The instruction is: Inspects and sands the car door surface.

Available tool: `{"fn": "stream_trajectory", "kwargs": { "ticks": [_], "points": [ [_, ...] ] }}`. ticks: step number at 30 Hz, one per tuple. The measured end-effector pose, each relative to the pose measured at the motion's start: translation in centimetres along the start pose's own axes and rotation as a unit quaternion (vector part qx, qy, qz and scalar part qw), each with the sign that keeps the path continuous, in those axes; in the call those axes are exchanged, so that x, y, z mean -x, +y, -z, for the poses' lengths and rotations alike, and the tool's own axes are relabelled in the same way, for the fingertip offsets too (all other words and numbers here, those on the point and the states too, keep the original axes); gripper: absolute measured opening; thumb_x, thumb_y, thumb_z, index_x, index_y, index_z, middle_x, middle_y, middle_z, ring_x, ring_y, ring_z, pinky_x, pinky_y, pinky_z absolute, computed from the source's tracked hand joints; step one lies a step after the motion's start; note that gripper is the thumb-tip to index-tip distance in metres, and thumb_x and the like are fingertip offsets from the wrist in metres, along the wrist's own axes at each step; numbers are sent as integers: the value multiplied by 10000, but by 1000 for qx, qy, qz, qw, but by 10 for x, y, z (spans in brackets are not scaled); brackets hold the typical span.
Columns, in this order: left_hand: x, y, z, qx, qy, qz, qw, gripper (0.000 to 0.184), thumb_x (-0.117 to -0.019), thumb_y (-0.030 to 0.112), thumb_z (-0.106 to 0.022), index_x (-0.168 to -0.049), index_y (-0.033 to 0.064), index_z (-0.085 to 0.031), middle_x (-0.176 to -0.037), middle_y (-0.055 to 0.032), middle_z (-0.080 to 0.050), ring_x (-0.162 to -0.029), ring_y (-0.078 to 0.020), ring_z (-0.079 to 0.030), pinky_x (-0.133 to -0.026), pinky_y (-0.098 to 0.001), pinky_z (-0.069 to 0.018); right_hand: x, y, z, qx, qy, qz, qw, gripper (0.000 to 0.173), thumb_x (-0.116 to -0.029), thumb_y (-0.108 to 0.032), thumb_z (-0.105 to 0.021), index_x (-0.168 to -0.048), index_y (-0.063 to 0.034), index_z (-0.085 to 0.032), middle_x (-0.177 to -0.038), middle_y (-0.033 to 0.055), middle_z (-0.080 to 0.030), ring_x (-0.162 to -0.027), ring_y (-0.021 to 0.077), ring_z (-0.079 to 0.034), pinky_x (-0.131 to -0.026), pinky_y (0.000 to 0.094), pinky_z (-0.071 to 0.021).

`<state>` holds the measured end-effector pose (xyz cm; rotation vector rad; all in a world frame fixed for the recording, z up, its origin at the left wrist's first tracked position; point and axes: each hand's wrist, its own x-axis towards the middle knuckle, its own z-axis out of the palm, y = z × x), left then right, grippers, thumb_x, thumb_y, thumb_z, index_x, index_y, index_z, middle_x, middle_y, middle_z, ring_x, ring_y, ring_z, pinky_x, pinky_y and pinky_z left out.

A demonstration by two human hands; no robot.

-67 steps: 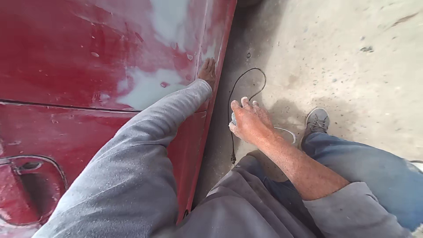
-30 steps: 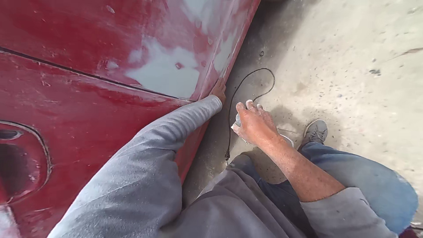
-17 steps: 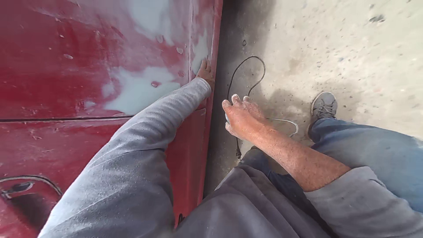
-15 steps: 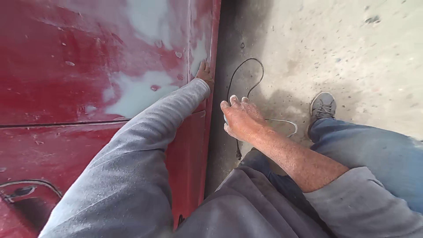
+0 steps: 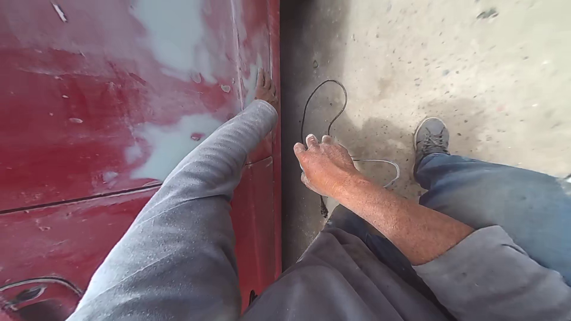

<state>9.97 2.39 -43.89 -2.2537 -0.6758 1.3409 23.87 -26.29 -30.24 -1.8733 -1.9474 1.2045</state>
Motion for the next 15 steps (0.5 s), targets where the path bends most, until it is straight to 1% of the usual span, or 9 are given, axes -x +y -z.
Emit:
{"fn": "stream_trajectory", "kwargs": {
  "ticks": [2, 5, 7, 10, 13, 15],
  "points": [
    [11, 11, 2, -16, -25, 8, 1000, 587, -987, 202, -527, -1465, -125, -430, -1594, -343, -293, -1526, -497, -172, -1228, -682, 1, 0, 0, 4, -1, 3, 1, 1000, 575, -882, -300, -693, -1430, -175, -567, -1325, 173, -600, -1105, 411, -608, -677, 510, -559],
    [28, 31, -1, -6, -47, 12, 999, 519, -985, 175, -529, -1408, -126, -507, -1587, -349, -302, -1524, -495, -179, -1232, -675, 7, 0, 2, 9, -6, 14, 7, 1000, 534, -900, -297, -682, -1413, -191, -575, -1301, 154, -602, -1087, 392, -609, -661, 490, -551],
    [40, 43, -13, -3, -60, 7, 998, 458, -1011, 142, -464, -1375, -125, -543, -1579, -360, -308, -1524, -502, -178, -1234, -674, 0, -1, 2, 12, -11, 15, 10, 1000, 544, -894, -289, -694, -1414, -185, -574, -1297, 158, -601, -1096, 393, -603, -679, 491, -546],
    [60, 58, -25, 2, -87, -9, 996, 440, -1040, 111, -402, -1378, -144, -523, -1571, -376, -303, -1521, -510, -173, -1227, -682, -32, -1, 4, 16, -11, 22, 13, 1000, 534, -892, -274, -693, -1406, -179, -582, -1311, 165, -608, -1102, 396, -606, -688, 496, -545],
    [72, 66, -26, 8, -125, -17, 992, 453, -1044, 133, -421, -1399, -137, -499, -1578, -381, -274, -1521, -515, -155, -1218, -691, -62, -2, 7, 18, -13, 17, 12, 1000, 535, -896, -281, -693, -1408, -174, -579, -1292, 162, -605, -1091, 390, -608, -678, 493, -546],
    [69, 61, -32, 19, -105, -26, 994, 469, -1028, 184, -460, -1378, -118, -536, -1585, -371, -276, -1523, -501, -177, -1230, -672, -80, -3, 9, 19, -8, 11, 7, 1000, 546, -899, -287, -690, -1419, -171, -573, -1299, 164, -600, -1098, 397, -604, -685, 499, -552]
  ]
}}
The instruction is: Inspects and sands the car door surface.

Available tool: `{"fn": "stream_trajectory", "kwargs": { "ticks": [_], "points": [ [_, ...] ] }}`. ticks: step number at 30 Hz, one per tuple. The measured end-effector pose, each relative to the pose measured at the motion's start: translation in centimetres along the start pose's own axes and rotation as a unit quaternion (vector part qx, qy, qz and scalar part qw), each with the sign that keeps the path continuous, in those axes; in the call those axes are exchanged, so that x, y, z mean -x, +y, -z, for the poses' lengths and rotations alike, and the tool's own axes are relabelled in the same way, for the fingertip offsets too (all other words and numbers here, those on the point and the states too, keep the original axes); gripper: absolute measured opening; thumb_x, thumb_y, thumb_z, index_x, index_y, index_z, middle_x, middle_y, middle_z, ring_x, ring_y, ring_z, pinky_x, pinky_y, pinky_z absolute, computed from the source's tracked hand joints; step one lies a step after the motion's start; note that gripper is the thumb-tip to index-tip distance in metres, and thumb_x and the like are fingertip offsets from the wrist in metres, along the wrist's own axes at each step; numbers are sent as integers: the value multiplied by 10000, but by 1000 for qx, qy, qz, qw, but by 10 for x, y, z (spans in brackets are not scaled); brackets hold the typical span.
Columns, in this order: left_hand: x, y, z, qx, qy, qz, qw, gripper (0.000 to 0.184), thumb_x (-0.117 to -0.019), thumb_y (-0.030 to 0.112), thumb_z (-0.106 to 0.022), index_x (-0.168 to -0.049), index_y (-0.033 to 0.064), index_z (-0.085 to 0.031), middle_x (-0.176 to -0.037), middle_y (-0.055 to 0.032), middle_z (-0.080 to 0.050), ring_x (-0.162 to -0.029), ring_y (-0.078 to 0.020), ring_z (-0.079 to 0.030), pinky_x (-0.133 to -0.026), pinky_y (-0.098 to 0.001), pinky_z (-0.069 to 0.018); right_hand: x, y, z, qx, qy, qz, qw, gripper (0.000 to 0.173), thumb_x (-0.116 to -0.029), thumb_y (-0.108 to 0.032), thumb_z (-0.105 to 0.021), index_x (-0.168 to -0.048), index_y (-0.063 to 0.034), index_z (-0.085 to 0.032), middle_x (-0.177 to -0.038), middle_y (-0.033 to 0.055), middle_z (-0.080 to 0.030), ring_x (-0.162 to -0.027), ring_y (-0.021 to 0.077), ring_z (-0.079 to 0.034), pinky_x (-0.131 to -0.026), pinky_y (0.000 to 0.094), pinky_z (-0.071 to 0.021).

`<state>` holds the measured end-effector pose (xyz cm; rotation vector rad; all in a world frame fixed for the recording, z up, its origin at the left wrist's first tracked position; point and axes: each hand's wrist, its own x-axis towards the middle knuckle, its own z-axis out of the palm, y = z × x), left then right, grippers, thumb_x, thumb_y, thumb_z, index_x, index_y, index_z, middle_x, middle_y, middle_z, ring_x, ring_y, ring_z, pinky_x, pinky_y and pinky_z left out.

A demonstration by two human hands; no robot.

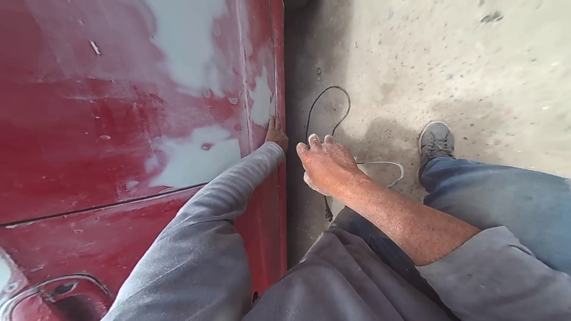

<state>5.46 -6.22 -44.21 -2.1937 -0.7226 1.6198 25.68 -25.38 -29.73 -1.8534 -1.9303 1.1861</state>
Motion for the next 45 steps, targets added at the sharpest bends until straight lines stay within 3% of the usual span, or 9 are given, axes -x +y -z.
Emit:
{"fn": "stream_trajectory", "kwargs": {
  "ticks": [2, 6, 13, 17, 21, 27, 31, 37, 45],
  "points": [
    [-8, -12, -9, 31, 63, 6, 998, 490, -1028, 181, -456, -1384, -151, -509, -1588, -372, -274, -1537, -468, -177, -1258, -607, -85, -1, 1, -1, 4, -1, -3, 1000, 551, -889, -299, -694, -1411, -165, -577, -1302, 169, -601, -1085, 404, -606, -671, 504, -546],
    [-5, -24, 5, 139, 188, 101, 967, 674, -990, 160, -449, -1527, -181, -227, -1656, -330, -114, -1578, -382, -63, -1284, -512, -42, -4, -1, -4, 9, -4, -6, 1000, 518, -883, -322, -708, -1366, -166, -600, -1285, 171, -605, -1091, 412, -614, -657, 519, -554],
    [50, 7, -23, 202, 216, 154, 943, 722, -982, 92, -461, -1567, -148, -112, -1692, -253, -56, -1590, -301, -55, -1290, -452, -33, -5, -8, -1, 28, -33, -1, 999, 570, -869, -382, -720, -1386, -181, -588, -1316, 174, -589, -1108, 407, -612, -705, 541, -554],
    [72, 25, -39, 217, 211, 127, 944, 664, -988, 66, -451, -1529, -200, -174, -1671, -307, -62, -1584, -357, -35, -1293, -461, -17, -5, -7, -4, 42, -24, 2, 999, 559, -873, -400, -712, -1371, -176, -596, -1312, 171, -595, -1118, 405, -612, -717, 530, -551],
    [78, 11, -15, 241, 228, 147, 932, 816, -910, 163, -575, -1531, -194, -184, -1668, -309, -93, -1581, -360, -71, -1288, -489, -44, -3, -6, -4, 50, -25, 0, 998, 555, -876, -411, -709, -1368, -180, -596, -1320, 166, -594, -1107, 402, -619, -717, 530, -556],
    [78, -23, 11, 208, 272, 180, 922, 755, -979, 183, -462, -1563, -154, -120, -1688, -267, -53, -1587, -329, -54, -1284, -487, -50, -6, -9, -4, 47, -31, -1, 998, 546, -876, -391, -702, -1369, -183, -592, -1330, 168, -587, -1116, 405, -615, -710, 537, -557],
    [64, -5, -16, 192, 239, 156, 939, 706, -983, 101, -445, -1560, -157, -131, -1688, -262, -65, -1590, -305, -48, -1289, -462, -28, -9, -13, -3, 44, -41, 1, 998, 564, -878, -396, -709, -1383, -178, -586, -1345, 173, -583, -1126, 410, -614, -721, 546, -559],
    [54, 14, -22, 232, 165, 102, 953, 734, -990, 171, -489, -1542, -183, -159, -1667, -316, -70, -1581, -376, -38, -1288, -499, -13, -7, -11, -3, 37, -45, 3, 998, 602, -873, -397, -717, -1415, -182, -568, -1365, 179, -580, -1154, 425, -604, -767, 566, -558],
    [59, -30, 31, 246, 286, 191, 906, 791, -953, 198, -477, -1566, -148, -118, -1684, -271, -77, -1588, -314, -65, -1287, -480, -48, -11, -8, -2, 44, -47, -3, 998, 584, -876, -373, -709, -1408, -176, -574, -1390, 196, -572, -1167, 434, -602, -767, 576, -557]
  ]
}}
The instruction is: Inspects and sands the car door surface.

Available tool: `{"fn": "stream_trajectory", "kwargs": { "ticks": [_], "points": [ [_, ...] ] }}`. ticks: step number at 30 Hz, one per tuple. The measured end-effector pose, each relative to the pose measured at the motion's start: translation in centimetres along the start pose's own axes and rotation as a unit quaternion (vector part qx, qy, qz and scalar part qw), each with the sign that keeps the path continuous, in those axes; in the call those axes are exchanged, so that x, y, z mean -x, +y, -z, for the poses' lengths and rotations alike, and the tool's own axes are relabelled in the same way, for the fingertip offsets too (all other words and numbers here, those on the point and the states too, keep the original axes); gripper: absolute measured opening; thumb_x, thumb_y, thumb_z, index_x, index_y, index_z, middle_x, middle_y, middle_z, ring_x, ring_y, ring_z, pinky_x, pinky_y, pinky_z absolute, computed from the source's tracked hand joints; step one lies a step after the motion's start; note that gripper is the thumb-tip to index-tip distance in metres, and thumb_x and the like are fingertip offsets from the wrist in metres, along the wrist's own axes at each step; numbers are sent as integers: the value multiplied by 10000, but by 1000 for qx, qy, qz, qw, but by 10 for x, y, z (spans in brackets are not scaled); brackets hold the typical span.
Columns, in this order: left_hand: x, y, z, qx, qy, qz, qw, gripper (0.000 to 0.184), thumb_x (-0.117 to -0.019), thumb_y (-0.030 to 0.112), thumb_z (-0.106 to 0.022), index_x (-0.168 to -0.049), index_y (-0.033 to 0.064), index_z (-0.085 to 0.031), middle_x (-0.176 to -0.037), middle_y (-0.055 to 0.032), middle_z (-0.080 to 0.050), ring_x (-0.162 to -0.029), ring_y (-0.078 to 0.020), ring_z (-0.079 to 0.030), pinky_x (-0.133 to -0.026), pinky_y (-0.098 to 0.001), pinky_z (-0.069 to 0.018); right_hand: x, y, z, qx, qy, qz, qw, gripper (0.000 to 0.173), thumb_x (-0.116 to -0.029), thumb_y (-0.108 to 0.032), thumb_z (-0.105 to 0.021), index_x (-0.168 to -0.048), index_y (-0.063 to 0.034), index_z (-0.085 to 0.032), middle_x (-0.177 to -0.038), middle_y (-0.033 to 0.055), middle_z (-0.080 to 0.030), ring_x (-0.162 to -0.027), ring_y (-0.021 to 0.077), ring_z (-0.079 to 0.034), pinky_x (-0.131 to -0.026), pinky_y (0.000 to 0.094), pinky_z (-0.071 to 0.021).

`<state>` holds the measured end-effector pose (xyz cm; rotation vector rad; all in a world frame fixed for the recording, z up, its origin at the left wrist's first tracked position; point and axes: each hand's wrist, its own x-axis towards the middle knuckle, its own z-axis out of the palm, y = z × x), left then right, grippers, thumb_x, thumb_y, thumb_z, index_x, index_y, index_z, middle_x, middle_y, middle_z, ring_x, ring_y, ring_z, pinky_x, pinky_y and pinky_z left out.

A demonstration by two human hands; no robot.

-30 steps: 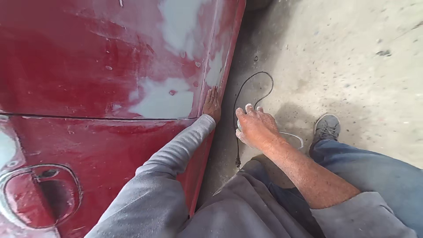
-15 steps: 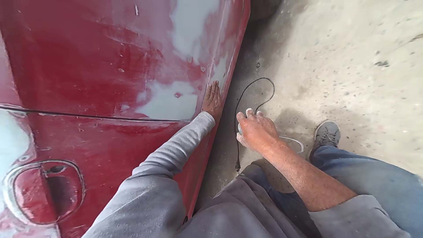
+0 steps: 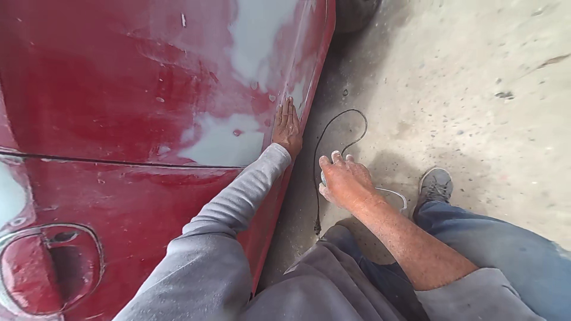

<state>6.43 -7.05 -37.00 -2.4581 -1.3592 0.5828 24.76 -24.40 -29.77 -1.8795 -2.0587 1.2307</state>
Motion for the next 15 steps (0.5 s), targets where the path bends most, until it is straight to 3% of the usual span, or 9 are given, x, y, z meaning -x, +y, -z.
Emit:
{"fn": "stream_trajectory", "kwargs": {
  "ticks": [4, 10, 15],
  "points": [
    [-18, -1, -5, -29, -21, -8, 999, 804, -963, 181, -477, -1564, -158, -64, -1685, -278, -17, -1590, -316, -13, -1286, -477, -5, -6, -4, -4, 3, -8, 3, 1000, 604, -870, -380, -714, -1421, -184, -563, -1380, 185, -574, -1161, 425, -603, -777, 577, -556],
    [-33, 6, -21, -23, -30, -10, 999, 707, -989, 138, -431, -1560, -155, -135, -1689, -260, -64, -1591, -301, -46, -1291, -439, -19, -5, -8, -4, 5, -17, 10, 1000, 631, -876, -388, -707, -1450, -184, -541, -1403, 186, -561, -1169, 425, -598, -776, 568, -557],
    [-49, 11, -34, -35, -63, -25, 997, 703, -993, 120, -430, -1553, -172, -119, -1678, -286, -77, -1589, -319, -39, -1293, -443, -8, -2, -3, -1, 3, -17, 4, 1000, 622, -877, -378, -706, -1442, -174, -543, -1402, 187, -560, -1182, 434, -590, -788, 574, -556]
  ]
}}
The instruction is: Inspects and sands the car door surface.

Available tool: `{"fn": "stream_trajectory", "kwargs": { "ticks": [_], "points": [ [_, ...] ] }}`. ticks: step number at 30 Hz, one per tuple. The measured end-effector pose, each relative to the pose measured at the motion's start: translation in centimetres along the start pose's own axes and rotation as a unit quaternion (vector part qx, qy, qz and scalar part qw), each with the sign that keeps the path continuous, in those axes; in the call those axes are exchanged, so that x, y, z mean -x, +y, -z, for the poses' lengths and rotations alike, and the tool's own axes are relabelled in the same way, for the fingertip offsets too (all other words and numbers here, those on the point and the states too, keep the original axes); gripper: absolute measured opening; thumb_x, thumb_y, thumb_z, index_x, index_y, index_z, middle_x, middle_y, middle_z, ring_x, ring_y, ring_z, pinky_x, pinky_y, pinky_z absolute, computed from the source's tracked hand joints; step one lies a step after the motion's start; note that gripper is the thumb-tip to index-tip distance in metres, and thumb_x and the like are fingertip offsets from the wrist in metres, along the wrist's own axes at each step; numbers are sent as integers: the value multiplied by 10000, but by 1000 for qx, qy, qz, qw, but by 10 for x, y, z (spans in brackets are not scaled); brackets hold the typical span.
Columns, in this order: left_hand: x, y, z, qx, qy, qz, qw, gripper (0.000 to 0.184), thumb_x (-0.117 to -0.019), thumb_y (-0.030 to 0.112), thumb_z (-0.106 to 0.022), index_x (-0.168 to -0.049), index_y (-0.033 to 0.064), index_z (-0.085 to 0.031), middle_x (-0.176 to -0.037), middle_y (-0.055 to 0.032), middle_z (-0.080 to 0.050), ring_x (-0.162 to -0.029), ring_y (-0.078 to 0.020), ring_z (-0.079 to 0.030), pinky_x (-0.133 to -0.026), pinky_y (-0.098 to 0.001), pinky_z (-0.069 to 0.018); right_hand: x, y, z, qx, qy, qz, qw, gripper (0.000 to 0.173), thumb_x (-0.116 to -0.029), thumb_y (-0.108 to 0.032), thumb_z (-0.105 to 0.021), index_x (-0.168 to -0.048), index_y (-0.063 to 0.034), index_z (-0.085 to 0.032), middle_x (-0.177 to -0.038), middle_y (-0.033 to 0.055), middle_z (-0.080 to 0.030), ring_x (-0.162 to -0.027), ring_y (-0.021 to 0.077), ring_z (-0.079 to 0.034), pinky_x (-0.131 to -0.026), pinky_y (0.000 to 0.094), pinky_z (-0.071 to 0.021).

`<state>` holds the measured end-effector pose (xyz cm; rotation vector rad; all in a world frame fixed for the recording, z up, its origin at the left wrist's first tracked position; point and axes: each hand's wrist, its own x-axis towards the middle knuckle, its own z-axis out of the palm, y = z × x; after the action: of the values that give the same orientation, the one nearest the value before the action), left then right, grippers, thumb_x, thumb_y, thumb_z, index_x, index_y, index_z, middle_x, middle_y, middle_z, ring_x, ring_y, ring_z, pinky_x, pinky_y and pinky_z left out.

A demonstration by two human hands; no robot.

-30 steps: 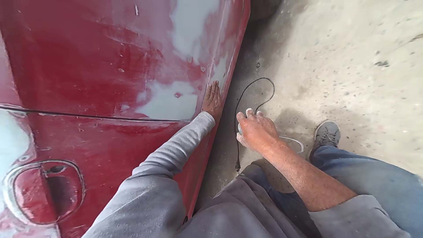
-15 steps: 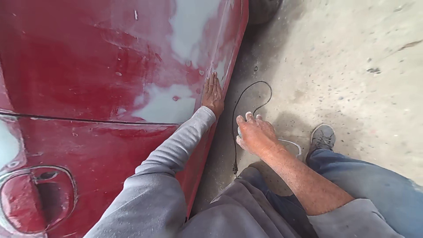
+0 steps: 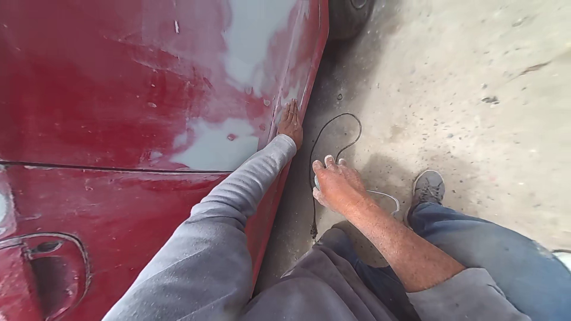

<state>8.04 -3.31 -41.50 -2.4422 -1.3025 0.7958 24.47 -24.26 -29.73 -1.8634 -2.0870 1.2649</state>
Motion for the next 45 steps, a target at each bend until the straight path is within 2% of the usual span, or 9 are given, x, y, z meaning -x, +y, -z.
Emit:
{"fn": "stream_trajectory", "kwargs": {
  "ticks": [3, 7, 12, 16, 24, 32, 38, 41, 45],
  "points": [
    [-17, 2, -2, -18, -59, -24, 998, 800, -948, 190, -540, -1541, -184, -155, -1662, -317, -109, -1583, -363, -35, -1287, -472, 3, 2, 2, 0, 1, 6, 1, 1000, 609, -877, -371, -702, -1432, -168, -552, -1385, 186, -571, -1177, 433, -594, -789, 577, -557],
    [-31, -2, 9, -54, -106, -68, 991, 573, -1007, 179, -442, -1466, -160, -401, -1638, -336, -183, -1573, -400, -78, -1283, -523, -21, 4, 3, 1, -5, 0, 4, 1000, 628, -883, -366, -710, -1448, -160, -532, -1389, 205, -568, -1182, 441, -595, -808, 590, -553],
    [-57, -16, 34, -43, 5, -43, 998, 653, -1000, 152, -435, -1533, -168, -236, -1656, -313, -151, -1581, -360, -76, -1287, -487, -12, 0, 1, -1, 0, -7, 6, 1000, 643, -886, -357, -698, -1470, -158, -515, -1405, 202, -559, -1186, 436, -593, -814, 579, -554],
    [-67, -14, 40, -60, -15, -28, 998, 664, -1010, 142, -421, -1553, -156, -181, -1671, -305, -83, -1584, -359, -18, -1285, -486, 22, -4, -2, -1, 7, -15, 8, 1000, 640, -889, -373, -698, -1463, -157, -517, -1387, 200, -566, -1173, 433, -597, -811, 573, -557],
    [-61, -2, 7, -92, -95, -62, 989, 539, -1030, 101, -387, -1498, -164, -342, -1656, -327, -114, -1579, -391, -30, -1283, -506, 13, -4, 0, -2, 7, -13, 2, 1000, 651, -875, -385, -705, -1459, -159, -525, -1411, 205, -556, -1209, 442, -581, -839, 585, -551],
    [7, 5, -51, -48, -105, -37, 993, 579, -1011, 93, -372, -1520, -168, -282, -1667, -303, -112, -1589, -329, -27, -1295, -432, 9, -11, 0, -4, 19, -12, -4, 1000, 658, -877, -408, -703, -1460, -160, -527, -1387, 209, -575, -1166, 437, -611, -828, 585, -554],
    [65, 14, -83, -20, -143, -21, 989, 563, -970, 143, -521, -1424, -181, -450, -1664, -292, -158, -1584, -349, -65, -1302, -441, -38, -10, 0, -4, 19, -24, -15, 999, 683, -877, -417, -711, -1485, -176, -512, -1437, 211, -548, -1193, 444, -600, -851, 591, -551],
    [76, 16, -78, -31, -180, -27, 983, 598, -982, 159, -499, -1456, -188, -393, -1661, -310, -132, -1583, -358, -52, -1296, -447, -23, -11, 1, -6, 23, -25, -21, 999, 691, -874, -418, -710, -1489, -177, -509, -1451, 211, -540, -1209, 449, -591, -863, 593, -548],
    [59, 15, -70, 2, -132, -20, 991, 575, -995, 118, -474, -1463, -198, -368, -1650, -320, -167, -1578, -375, -75, -1301, -446, -58, -11, 2, -9, 26, -24, -22, 999, 696, -871, -426, -707, -1489, -173, -509, -1428, 209, -555, -1210, 446, -590, -853, 596, -550]
  ]
}}
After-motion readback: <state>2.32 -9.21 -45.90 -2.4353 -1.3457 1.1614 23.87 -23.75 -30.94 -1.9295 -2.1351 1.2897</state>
